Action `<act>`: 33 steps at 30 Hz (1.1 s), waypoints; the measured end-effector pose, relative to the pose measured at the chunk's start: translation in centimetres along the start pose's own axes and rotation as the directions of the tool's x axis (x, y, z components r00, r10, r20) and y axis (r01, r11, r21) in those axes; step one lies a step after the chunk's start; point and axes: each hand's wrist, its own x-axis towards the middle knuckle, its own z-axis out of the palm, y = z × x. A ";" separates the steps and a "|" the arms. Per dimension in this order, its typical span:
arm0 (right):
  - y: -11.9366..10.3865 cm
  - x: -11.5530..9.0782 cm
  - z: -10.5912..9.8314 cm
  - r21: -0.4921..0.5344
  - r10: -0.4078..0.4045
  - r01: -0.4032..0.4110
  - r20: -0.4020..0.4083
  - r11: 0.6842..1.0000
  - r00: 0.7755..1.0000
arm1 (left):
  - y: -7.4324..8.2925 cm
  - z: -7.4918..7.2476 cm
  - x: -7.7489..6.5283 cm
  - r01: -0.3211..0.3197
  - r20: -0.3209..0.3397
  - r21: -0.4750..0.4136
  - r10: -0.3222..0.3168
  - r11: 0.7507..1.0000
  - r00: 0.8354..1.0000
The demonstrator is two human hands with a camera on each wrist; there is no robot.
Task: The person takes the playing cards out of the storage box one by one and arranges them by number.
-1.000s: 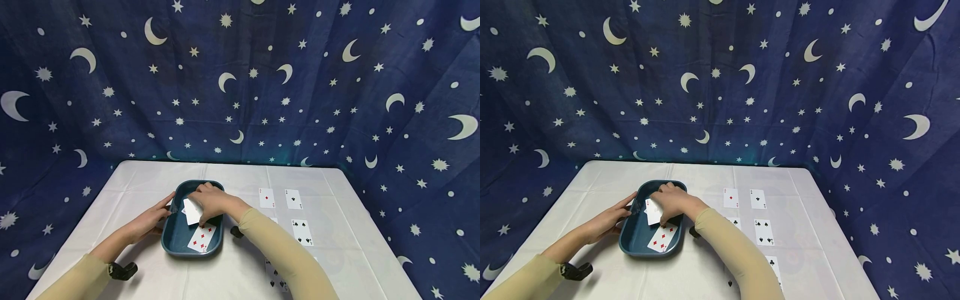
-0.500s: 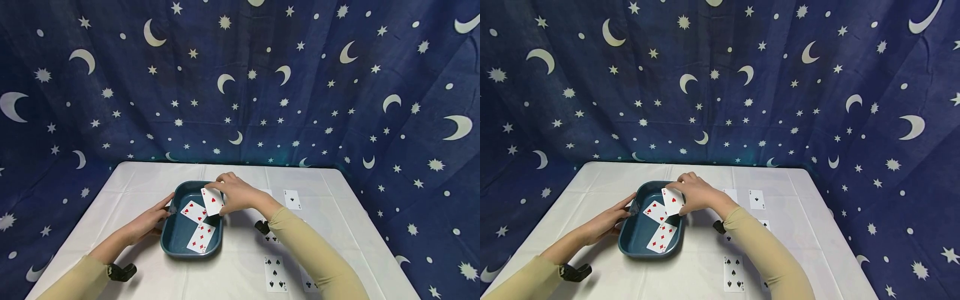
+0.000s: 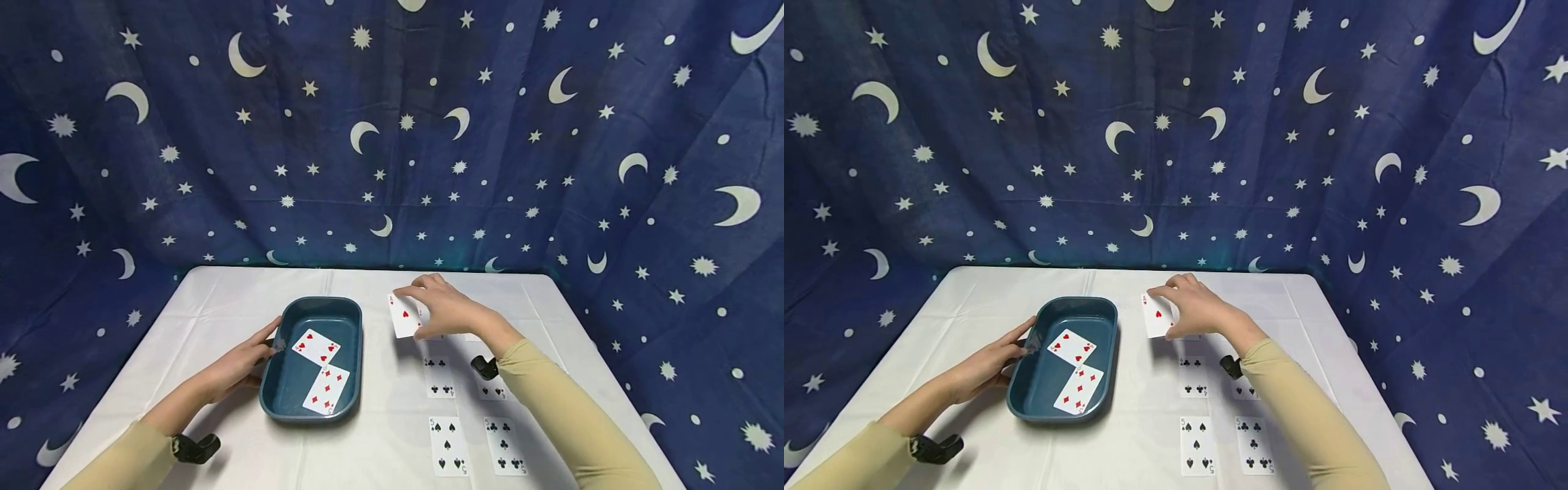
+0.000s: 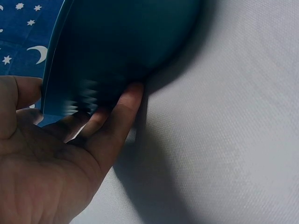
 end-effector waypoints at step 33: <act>16.7 -11.6 1.5 0.014 0.448 -0.450 0.081 0.893 0.891 | 0.0 0.2 0.0 0.011 -0.009 0.009 -0.011 1.000 1.000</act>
